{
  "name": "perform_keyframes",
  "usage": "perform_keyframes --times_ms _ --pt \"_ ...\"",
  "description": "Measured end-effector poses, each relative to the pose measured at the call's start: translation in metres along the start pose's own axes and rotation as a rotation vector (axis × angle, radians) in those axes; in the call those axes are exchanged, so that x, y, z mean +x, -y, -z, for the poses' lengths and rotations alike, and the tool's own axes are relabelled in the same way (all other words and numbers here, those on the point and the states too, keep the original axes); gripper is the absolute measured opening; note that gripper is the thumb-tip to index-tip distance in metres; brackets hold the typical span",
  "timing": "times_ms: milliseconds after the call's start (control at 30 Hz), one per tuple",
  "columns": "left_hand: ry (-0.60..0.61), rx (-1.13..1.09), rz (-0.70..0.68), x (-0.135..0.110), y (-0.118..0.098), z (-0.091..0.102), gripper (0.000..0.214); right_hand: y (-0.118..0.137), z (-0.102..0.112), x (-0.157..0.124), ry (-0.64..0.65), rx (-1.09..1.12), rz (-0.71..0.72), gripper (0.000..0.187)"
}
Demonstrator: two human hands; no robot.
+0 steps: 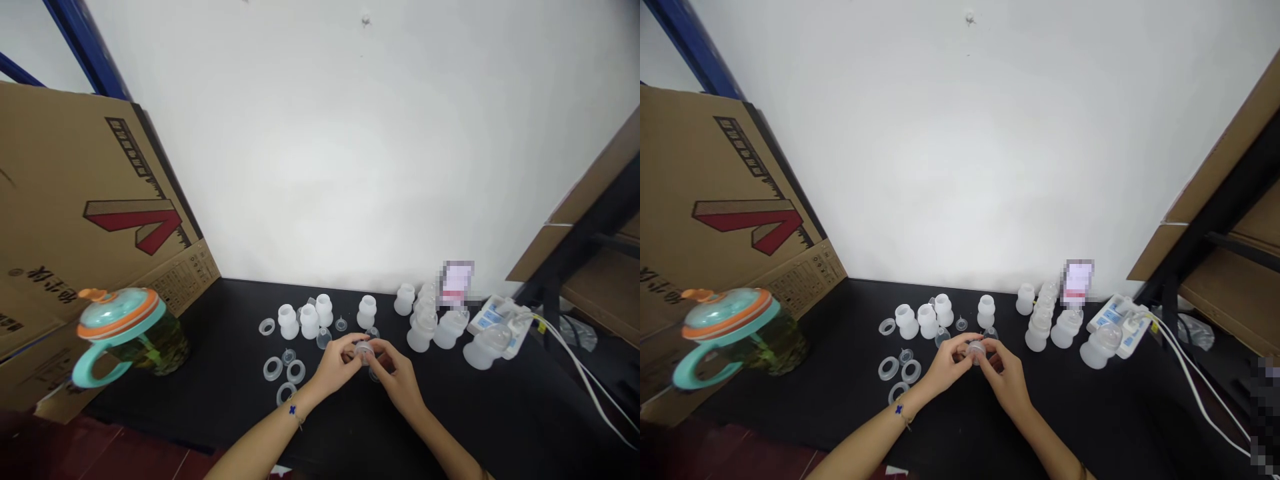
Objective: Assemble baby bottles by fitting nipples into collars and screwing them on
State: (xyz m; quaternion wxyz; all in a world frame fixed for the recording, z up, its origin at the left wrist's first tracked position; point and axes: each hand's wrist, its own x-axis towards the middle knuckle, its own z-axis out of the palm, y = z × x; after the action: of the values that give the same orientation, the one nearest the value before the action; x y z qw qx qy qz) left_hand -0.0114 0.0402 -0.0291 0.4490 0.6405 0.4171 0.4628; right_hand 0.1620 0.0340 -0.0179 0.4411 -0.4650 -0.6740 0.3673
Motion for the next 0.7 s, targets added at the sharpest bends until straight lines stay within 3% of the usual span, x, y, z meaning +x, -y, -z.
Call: perform_keyframes --times_ms 333,700 --pt "-0.074 -0.029 0.01 -0.0003 -0.0026 -0.0006 0.035 -0.0043 0.0013 -0.0002 0.039 -0.005 0.029 0.035" --pt "-0.076 -0.002 -0.015 0.0002 -0.0048 0.0001 0.035 -0.0058 0.001 0.0007 0.044 0.004 0.045 0.034"
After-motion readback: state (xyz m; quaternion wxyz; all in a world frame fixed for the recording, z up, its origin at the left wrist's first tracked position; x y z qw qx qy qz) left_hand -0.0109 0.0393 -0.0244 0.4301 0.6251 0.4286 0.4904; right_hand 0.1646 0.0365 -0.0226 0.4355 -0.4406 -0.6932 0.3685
